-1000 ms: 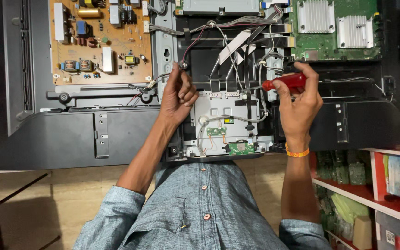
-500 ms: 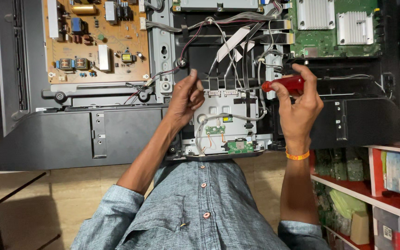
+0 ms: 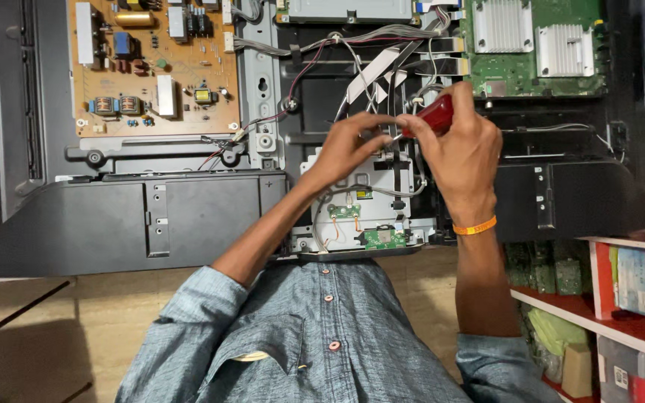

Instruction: The person retrieves a screwdriver from a drawer and uses it to loosen screws on a disassembled electronic device. They then disconnect and reconnect ribbon cables and other internal connectors by hand.

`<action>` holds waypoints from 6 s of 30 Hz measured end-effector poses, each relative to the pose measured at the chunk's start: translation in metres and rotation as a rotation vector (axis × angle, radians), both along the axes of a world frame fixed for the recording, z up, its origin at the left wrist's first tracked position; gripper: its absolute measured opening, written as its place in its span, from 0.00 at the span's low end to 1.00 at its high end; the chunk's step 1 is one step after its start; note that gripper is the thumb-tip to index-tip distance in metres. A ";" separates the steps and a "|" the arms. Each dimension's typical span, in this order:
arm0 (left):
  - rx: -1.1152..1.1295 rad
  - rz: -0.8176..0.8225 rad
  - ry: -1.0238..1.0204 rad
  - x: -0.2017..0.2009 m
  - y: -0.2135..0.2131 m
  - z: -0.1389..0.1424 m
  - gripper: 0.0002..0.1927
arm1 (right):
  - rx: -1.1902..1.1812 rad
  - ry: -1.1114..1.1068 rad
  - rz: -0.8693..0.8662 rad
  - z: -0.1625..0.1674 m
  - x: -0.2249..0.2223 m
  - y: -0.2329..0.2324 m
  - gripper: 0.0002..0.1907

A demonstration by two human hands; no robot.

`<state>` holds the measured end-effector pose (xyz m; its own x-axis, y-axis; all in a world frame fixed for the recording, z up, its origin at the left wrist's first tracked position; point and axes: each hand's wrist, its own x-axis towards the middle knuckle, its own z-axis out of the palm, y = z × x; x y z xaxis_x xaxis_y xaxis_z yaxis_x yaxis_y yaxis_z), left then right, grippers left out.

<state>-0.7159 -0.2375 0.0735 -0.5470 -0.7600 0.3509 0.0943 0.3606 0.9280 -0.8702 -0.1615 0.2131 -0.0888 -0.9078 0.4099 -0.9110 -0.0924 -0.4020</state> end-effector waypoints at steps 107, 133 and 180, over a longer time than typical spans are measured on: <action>-0.119 0.049 -0.143 -0.018 -0.003 -0.006 0.14 | 0.246 -0.706 0.266 -0.032 -0.026 -0.014 0.19; 0.181 0.160 -0.090 0.005 -0.015 -0.016 0.17 | -0.103 -1.029 0.193 -0.046 -0.026 0.017 0.30; -0.432 0.153 -0.671 -0.046 -0.014 -0.063 0.10 | -0.338 -1.047 0.050 -0.057 -0.032 0.036 0.24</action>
